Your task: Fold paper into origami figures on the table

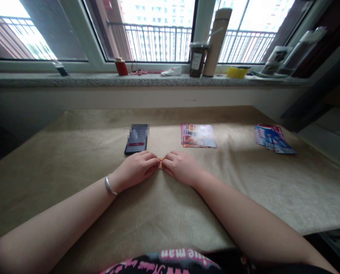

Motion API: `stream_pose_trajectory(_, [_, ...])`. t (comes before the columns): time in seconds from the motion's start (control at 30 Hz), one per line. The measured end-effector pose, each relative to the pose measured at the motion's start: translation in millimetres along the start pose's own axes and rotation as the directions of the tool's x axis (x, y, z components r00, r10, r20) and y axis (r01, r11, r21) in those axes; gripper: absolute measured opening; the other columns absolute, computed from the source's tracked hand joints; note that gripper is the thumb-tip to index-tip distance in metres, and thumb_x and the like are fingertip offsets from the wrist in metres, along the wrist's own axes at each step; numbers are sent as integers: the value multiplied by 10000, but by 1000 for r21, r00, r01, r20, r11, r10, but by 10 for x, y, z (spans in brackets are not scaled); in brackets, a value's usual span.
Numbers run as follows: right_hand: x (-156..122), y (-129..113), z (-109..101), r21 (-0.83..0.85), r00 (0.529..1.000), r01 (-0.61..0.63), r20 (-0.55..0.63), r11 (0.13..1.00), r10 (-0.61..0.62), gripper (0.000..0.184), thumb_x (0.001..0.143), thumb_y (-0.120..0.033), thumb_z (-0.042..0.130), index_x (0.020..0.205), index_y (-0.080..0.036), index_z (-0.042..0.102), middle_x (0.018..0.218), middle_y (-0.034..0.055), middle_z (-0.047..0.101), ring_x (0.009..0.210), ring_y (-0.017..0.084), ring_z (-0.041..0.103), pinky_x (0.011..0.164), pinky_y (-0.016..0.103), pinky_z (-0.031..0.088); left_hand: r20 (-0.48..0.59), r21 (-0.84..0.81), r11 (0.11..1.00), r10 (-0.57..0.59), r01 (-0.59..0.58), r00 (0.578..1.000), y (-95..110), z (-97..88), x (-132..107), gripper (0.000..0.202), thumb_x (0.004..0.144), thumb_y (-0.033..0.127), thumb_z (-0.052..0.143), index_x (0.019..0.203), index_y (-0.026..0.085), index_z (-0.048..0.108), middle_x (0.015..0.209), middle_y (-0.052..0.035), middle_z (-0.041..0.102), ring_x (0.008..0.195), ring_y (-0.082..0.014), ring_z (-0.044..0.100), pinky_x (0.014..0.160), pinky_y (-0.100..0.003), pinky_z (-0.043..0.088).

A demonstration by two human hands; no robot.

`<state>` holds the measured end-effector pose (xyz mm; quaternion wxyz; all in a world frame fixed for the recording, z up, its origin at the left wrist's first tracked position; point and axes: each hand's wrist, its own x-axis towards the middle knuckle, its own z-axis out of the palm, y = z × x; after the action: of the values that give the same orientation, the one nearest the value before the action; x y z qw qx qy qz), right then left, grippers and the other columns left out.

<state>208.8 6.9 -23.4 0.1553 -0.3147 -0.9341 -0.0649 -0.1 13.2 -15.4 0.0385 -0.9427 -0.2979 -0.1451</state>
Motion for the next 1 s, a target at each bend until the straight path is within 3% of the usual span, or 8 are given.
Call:
stream_pose_trajectory(0.27, [17,-77,-45,-88,999,-19,-36,996,16,193,895,-289,493,833,-164,626,849,53,654,801,175,539,767,325,358,-16,-51,999,-2,2,1000,-20,9,1,170,913,213,454,905,147,610,922,-76,615,855,-163,558,755,-280,487])
stream_pose_trajectory(0.47, [26,-71,-36,-46,1000,-22,-15,999,21,226,922,-290,455,880,-157,634,902,76,646,874,186,532,746,311,393,-25,-34,999,26,-27,999,-32,17,-4,188,913,206,447,904,166,630,905,-63,618,850,-160,560,756,-283,487])
stream_pose_trajectory(0.77, [45,-64,-30,-74,999,20,46,997,-17,257,939,-243,418,843,-150,638,828,78,632,758,168,543,651,290,409,-28,-14,1000,25,-25,999,-17,10,4,186,910,201,438,960,161,612,914,-74,614,859,-172,566,755,-304,493])
stream_pose_trajectory(1.0, [35,-57,19,-63,1000,-6,-1,998,6,200,908,-225,457,866,-156,639,833,69,638,761,164,542,645,282,401,-5,16,999,37,-37,999,-17,10,-2,188,894,179,455,989,177,617,932,-62,603,859,-175,547,754,-303,487])
